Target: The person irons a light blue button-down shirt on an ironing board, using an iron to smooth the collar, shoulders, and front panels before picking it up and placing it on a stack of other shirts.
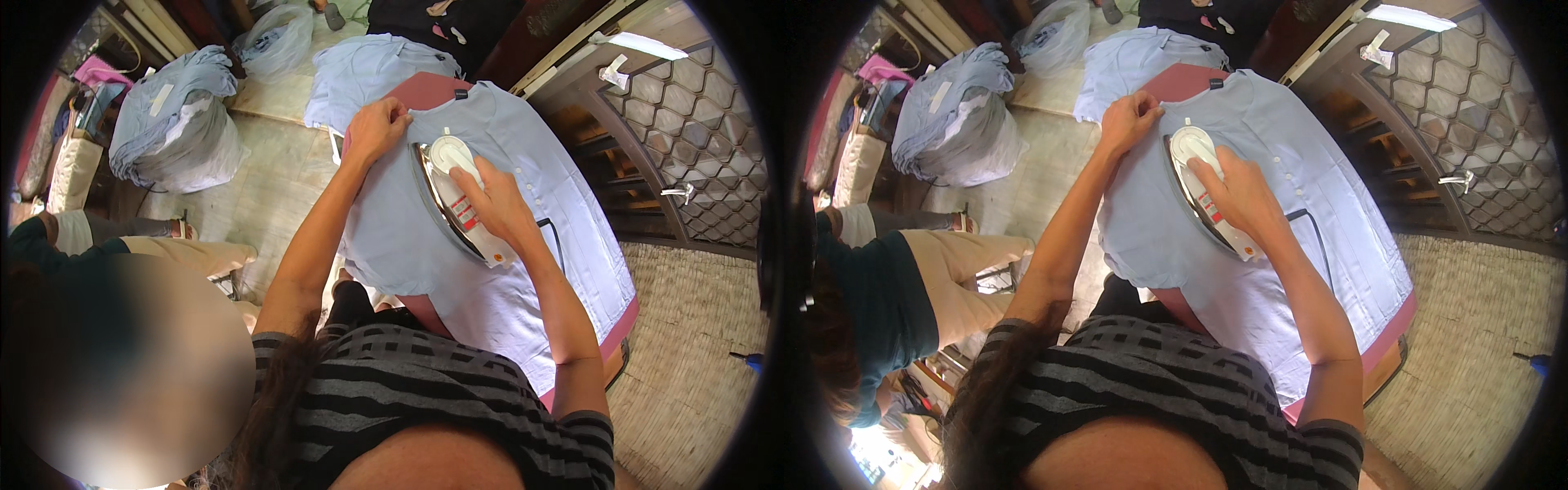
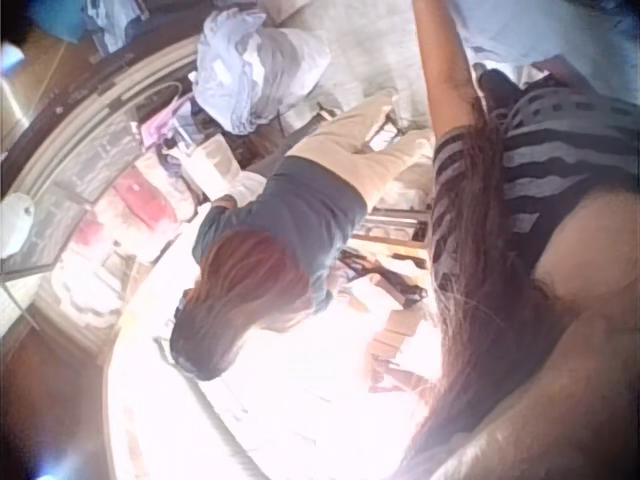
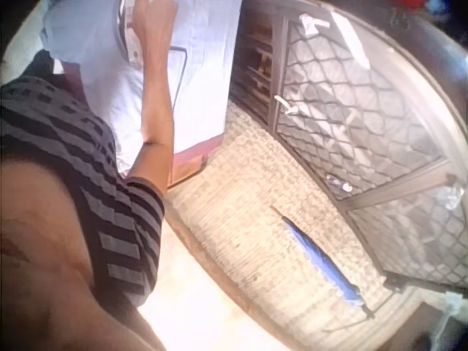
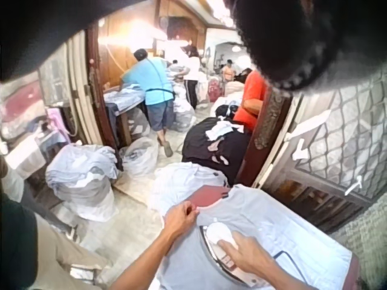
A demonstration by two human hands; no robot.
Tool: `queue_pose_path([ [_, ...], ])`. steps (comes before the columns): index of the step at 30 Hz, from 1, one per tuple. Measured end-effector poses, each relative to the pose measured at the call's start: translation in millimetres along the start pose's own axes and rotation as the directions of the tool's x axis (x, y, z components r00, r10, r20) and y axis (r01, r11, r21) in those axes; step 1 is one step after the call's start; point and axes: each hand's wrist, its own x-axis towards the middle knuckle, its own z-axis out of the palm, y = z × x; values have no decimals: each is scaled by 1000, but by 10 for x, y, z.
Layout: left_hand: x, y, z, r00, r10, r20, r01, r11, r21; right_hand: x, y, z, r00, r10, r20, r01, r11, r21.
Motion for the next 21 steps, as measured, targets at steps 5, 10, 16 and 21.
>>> queue_pose_path([
  [5,128,-76,-78,992,125,21,-122,989,-84,160,-87,115,988,-127,-93,130,991,24],
  [10,130,50,-108,977,171,125,-179,982,53,-282,37,74,995,-14,-95,6,996,-86],
  [16,93,88,-41,924,375,-76,-372,926,59,-693,258,90,956,194,-219,-178,980,89],
  [21,-116,207,246,778,627,-42,-627,772,-103,-717,253,29,951,244,-192,-232,969,84],
])
